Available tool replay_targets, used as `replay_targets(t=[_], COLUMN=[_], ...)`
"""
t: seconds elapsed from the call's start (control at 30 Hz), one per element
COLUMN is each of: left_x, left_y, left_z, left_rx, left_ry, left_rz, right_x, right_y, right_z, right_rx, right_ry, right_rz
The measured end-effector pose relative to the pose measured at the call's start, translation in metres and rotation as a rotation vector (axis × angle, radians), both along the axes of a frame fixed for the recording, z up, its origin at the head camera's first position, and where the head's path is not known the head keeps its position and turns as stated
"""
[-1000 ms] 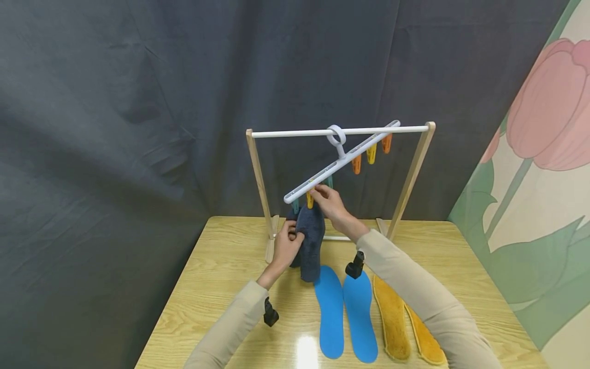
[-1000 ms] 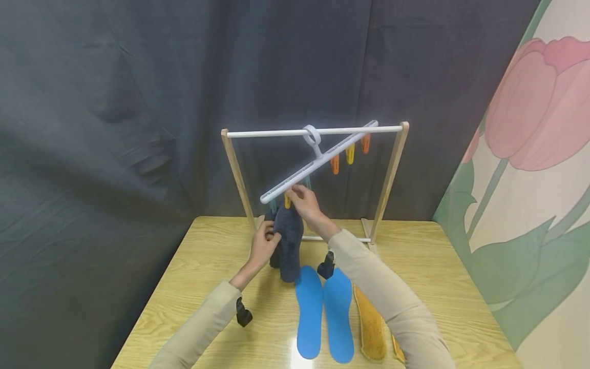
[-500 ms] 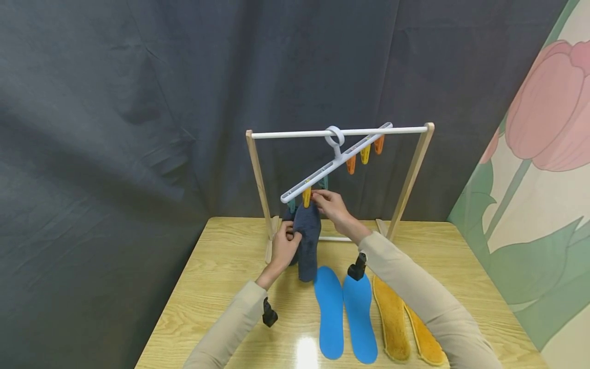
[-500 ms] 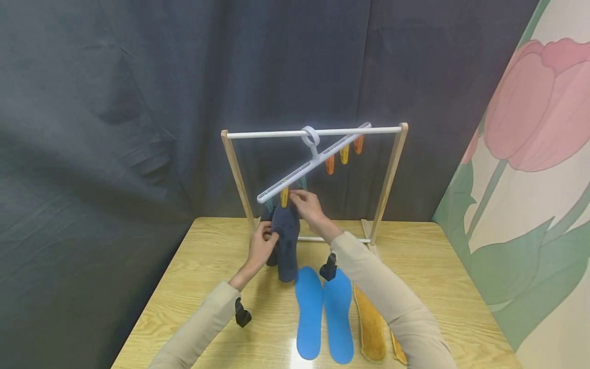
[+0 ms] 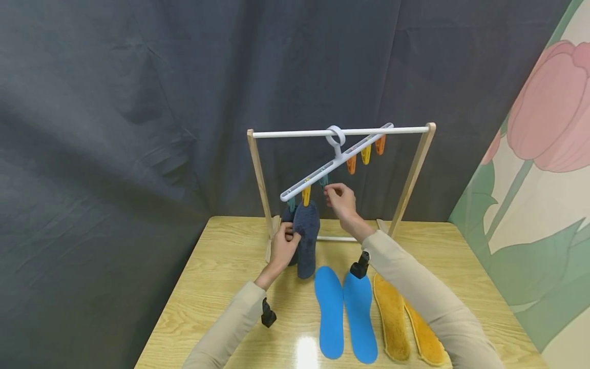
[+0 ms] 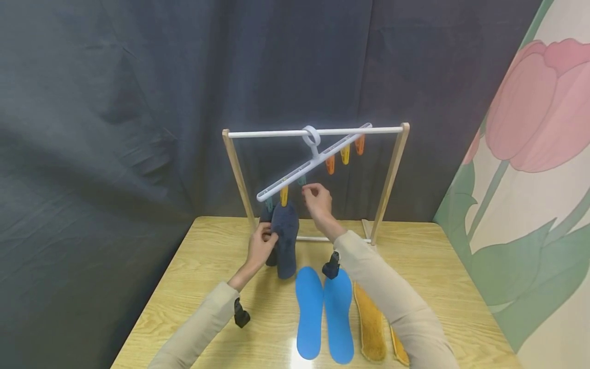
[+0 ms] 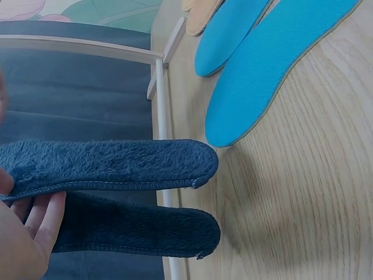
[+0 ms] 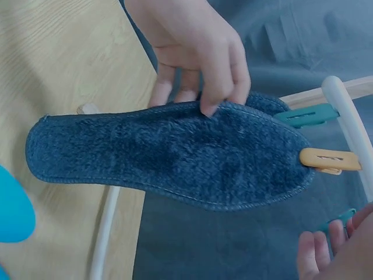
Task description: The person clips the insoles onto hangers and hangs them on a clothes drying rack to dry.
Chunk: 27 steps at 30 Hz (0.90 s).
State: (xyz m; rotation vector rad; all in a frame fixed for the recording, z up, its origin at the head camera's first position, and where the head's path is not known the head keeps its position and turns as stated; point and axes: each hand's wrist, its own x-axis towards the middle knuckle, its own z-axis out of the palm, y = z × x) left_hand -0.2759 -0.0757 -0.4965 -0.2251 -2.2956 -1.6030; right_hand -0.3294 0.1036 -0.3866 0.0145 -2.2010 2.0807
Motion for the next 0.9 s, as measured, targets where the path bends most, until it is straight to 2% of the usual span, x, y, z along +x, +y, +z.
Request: replay_targets(t=[0.33,0.53,0.9], left_x=[0.000,0.001,0.002], left_y=[-0.004,-0.006,-0.011], left_z=[-0.001,-0.003,-0.007], left_rx=[0.006,0.018,0.009], left_ry=[0.000,0.008,0.013], left_rz=[-0.007,-0.005,-0.008], right_x=[-0.008,-0.009,-0.011], right_y=[0.000,-0.002,-0.004], right_z=[0.011,0.013,0.016], right_rx=[0.099,0.178,0.138], right_ry=[0.018,0.007,0.039], right_rz=[0.072,0.155,0.137])
